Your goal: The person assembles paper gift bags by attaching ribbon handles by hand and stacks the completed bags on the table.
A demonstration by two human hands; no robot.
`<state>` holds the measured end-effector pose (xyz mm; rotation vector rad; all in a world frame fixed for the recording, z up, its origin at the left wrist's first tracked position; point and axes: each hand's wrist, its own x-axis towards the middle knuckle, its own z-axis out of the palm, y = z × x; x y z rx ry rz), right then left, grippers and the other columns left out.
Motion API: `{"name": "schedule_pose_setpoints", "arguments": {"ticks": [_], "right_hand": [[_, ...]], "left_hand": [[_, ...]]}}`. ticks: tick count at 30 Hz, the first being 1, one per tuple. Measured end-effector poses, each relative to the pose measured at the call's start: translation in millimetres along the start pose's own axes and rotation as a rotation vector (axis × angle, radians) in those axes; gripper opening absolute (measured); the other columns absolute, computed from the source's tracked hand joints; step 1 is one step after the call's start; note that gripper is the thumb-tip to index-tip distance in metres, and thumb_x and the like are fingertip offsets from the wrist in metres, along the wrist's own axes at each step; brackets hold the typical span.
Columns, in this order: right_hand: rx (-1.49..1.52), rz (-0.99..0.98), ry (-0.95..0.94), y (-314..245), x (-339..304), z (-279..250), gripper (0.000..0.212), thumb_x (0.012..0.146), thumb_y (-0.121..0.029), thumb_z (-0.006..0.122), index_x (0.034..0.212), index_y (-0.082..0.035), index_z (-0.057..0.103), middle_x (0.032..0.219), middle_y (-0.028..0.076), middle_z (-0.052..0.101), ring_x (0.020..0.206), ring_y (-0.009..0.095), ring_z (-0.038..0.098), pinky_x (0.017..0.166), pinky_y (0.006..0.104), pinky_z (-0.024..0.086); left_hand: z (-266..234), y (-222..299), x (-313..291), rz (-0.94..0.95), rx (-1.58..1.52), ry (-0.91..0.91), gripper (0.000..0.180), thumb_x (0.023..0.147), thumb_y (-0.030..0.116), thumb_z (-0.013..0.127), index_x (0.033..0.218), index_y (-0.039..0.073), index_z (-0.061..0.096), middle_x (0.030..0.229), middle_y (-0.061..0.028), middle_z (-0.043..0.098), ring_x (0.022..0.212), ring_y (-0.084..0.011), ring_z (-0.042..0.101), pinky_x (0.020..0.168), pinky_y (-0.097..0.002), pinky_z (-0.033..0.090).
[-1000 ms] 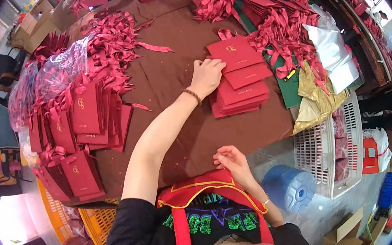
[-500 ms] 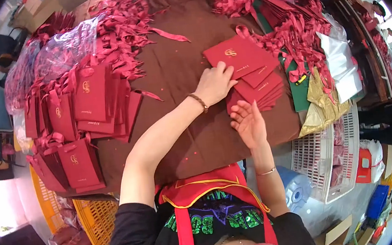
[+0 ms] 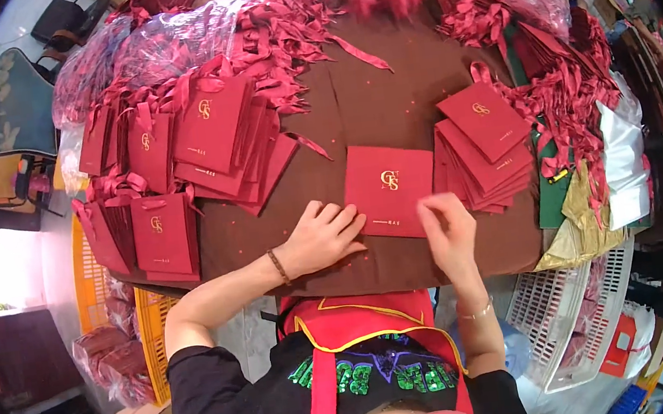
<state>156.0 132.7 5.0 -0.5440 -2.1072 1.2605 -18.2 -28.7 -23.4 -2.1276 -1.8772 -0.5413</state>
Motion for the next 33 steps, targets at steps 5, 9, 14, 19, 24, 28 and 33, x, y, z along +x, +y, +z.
{"name": "schedule_pose_setpoints", "arguments": {"ticks": [5, 9, 14, 19, 24, 28, 33], "right_hand": [[-0.437, -0.355, -0.097, 28, 42, 32, 0.031, 0.08, -0.009, 0.063, 0.109, 0.001, 0.057, 0.109, 0.018, 0.057, 0.102, 0.033, 0.054, 0.088, 0.0414, 0.044], [-0.722, -0.314, -0.137, 48, 54, 49, 0.059, 0.079, -0.028, 0.066, 0.125, 0.002, 0.043, 0.129, 0.02, 0.043, 0.117, 0.035, 0.042, 0.102, 0.049, 0.031], [-0.686, -0.294, -0.206, 46, 56, 50, 0.065, 0.072, -0.032, 0.071, 0.122, 0.003, 0.047, 0.115, 0.017, 0.048, 0.107, 0.036, 0.045, 0.095, 0.0485, 0.036], [-0.662, -0.28, -0.187, 42, 60, 41, 0.063, 0.061, -0.034, 0.077, 0.111, -0.004, 0.053, 0.103, 0.011, 0.049, 0.099, 0.03, 0.045, 0.085, 0.0432, 0.037], [-0.76, -0.236, -0.2, 21, 63, 35, 0.055, 0.058, -0.032, 0.079, 0.101, -0.009, 0.055, 0.101, 0.007, 0.051, 0.097, 0.027, 0.046, 0.078, 0.0398, 0.036], [-0.615, -0.197, -0.341, 22, 67, 27, 0.042, 0.063, -0.025, 0.077, 0.094, -0.006, 0.057, 0.089, 0.007, 0.056, 0.086, 0.027, 0.051, 0.074, 0.0388, 0.039], [-0.208, 0.098, -0.476, 15, 68, 21, 0.021, 0.077, -0.015, 0.068, 0.088, -0.001, 0.056, 0.068, 0.01, 0.058, 0.061, 0.021, 0.054, 0.056, 0.032, 0.041]], "left_hand": [[-4, -53, 64, -0.212, -0.01, -0.049, 0.02, 0.079, 0.015, 0.058, 0.097, 0.008, 0.06, 0.094, -0.0084, 0.06, 0.081, -0.0238, 0.056, 0.072, -0.0372, 0.041], [35, -121, 138, -0.305, 0.056, -0.079, 0.045, 0.077, 0.006, 0.047, 0.122, 0.008, 0.051, 0.128, -0.008, 0.048, 0.11, -0.0296, 0.048, 0.086, -0.0425, 0.043], [99, -157, 173, -0.42, 0.006, 0.004, 0.037, 0.079, 0.016, 0.052, 0.116, 0.014, 0.056, 0.123, -0.0052, 0.051, 0.11, -0.0286, 0.047, 0.086, -0.0468, 0.039], [103, -150, 163, -0.287, 0.316, -0.008, 0.015, 0.083, 0.026, 0.055, 0.089, 0.015, 0.064, 0.102, -0.0005, 0.056, 0.102, -0.0245, 0.048, 0.078, -0.0435, 0.036], [49, -119, 128, -0.577, -0.882, 0.234, 0.01, 0.088, 0.012, 0.054, 0.088, 0.005, 0.06, 0.092, -0.0081, 0.065, 0.086, -0.0212, 0.061, 0.076, -0.0337, 0.047], [-17, -97, 81, -0.647, -1.415, 0.481, 0.009, 0.091, 0.006, 0.051, 0.092, -0.001, 0.057, 0.087, -0.0104, 0.065, 0.087, -0.0166, 0.062, 0.079, -0.0308, 0.05], [-62, -77, 39, -0.576, -1.555, 0.682, 0.016, 0.09, 0.001, 0.047, 0.104, -0.001, 0.054, 0.089, -0.0123, 0.063, 0.083, -0.0203, 0.062, 0.078, -0.0316, 0.05]]}}
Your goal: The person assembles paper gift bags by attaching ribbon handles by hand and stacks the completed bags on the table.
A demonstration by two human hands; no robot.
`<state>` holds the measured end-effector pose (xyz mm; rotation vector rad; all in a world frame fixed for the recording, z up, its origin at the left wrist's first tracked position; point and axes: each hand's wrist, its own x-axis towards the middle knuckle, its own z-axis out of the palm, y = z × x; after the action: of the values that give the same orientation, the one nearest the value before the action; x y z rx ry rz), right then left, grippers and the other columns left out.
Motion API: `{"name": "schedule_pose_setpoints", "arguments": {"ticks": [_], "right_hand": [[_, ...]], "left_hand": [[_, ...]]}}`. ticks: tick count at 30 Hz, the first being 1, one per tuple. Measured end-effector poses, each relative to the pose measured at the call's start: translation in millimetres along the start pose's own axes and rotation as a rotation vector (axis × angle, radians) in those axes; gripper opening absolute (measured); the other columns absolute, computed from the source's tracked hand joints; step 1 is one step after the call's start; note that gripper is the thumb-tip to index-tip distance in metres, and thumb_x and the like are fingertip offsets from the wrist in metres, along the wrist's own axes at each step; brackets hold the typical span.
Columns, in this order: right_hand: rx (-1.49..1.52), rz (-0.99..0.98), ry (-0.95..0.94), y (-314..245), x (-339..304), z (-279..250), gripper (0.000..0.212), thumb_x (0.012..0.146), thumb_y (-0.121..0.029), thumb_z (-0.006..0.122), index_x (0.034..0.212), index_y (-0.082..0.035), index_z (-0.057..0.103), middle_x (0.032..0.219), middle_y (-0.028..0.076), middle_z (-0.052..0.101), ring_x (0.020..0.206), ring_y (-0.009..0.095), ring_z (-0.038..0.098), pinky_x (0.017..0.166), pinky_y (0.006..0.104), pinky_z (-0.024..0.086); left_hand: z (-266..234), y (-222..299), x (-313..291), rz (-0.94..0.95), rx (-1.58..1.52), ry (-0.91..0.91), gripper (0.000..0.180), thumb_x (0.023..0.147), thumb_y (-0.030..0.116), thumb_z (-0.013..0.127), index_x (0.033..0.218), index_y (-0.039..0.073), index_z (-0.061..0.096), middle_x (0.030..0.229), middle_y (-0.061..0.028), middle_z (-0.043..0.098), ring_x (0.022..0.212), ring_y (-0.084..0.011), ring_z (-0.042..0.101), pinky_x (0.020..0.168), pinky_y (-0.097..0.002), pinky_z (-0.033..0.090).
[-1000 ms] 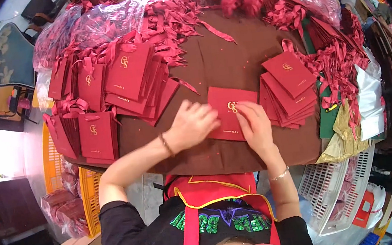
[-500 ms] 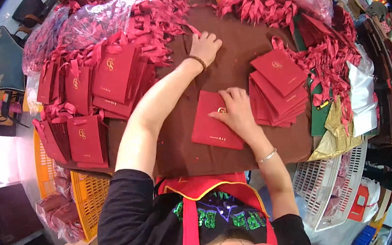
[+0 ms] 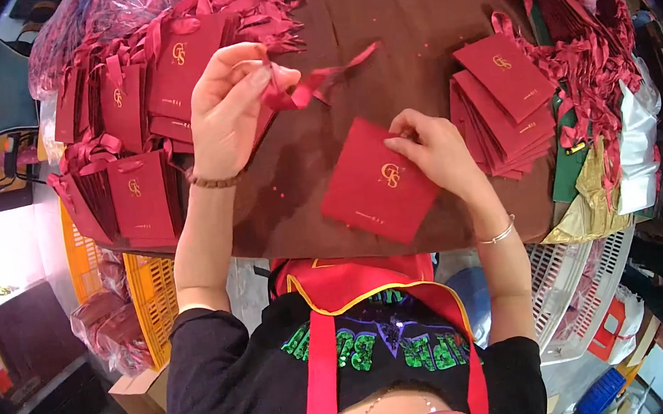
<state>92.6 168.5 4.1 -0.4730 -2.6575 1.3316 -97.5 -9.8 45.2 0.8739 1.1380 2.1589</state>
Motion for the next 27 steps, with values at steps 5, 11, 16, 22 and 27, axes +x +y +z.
{"name": "schedule_pose_setpoints", "arguments": {"ticks": [5, 11, 16, 22, 27], "right_hand": [[-0.025, 0.125, -0.089, -5, -1, 3, 0.015, 0.086, -0.013, 0.059, 0.092, -0.001, 0.051, 0.062, 0.009, 0.054, 0.057, 0.013, 0.049, 0.054, 0.0297, 0.039], [0.189, 0.082, -0.234, -5, -2, 8, 0.015, 0.088, -0.011, 0.055, 0.098, 0.0, 0.053, 0.074, 0.0, 0.056, 0.068, 0.007, 0.049, 0.063, 0.0234, 0.041], [0.472, 0.295, -0.384, -3, -5, 8, 0.02, 0.087, -0.008, 0.055, 0.105, 0.001, 0.054, 0.084, -0.003, 0.057, 0.077, 0.004, 0.051, 0.069, 0.0195, 0.042], [0.658, 0.377, -0.362, -6, -10, 15, 0.027, 0.083, -0.006, 0.059, 0.109, 0.002, 0.055, 0.093, 0.001, 0.06, 0.085, 0.006, 0.055, 0.075, 0.0202, 0.045], [0.63, 0.362, -0.331, 1, -14, 21, 0.027, 0.083, -0.006, 0.06, 0.108, 0.002, 0.056, 0.097, 0.002, 0.06, 0.086, 0.007, 0.056, 0.076, 0.0206, 0.046]], "left_hand": [[-3, 2, -30, -0.342, 0.081, 0.032, 0.025, 0.09, 0.005, 0.048, 0.113, -0.003, 0.054, 0.083, -0.006, 0.06, 0.071, -0.0151, 0.06, 0.07, -0.0268, 0.049], [17, -35, -64, -0.433, 0.576, -0.159, 0.02, 0.087, 0.006, 0.056, 0.104, -0.002, 0.061, 0.08, -0.003, 0.061, 0.067, -0.0088, 0.055, 0.061, -0.0215, 0.045], [24, -53, -83, 0.028, 1.13, -0.243, 0.013, 0.082, 0.007, 0.059, 0.093, 0.002, 0.062, 0.084, -0.0137, 0.062, 0.076, -0.0276, 0.062, 0.064, -0.0341, 0.05], [23, -61, -90, -0.042, 0.991, -0.109, 0.009, 0.082, 0.007, 0.059, 0.09, 0.003, 0.062, 0.082, -0.012, 0.059, 0.074, -0.029, 0.061, 0.063, -0.0355, 0.049], [30, -67, -90, -0.011, 1.03, -0.142, 0.01, 0.081, 0.003, 0.061, 0.091, 0.002, 0.062, 0.082, -0.0122, 0.06, 0.074, -0.0271, 0.061, 0.065, -0.0319, 0.048]]}}
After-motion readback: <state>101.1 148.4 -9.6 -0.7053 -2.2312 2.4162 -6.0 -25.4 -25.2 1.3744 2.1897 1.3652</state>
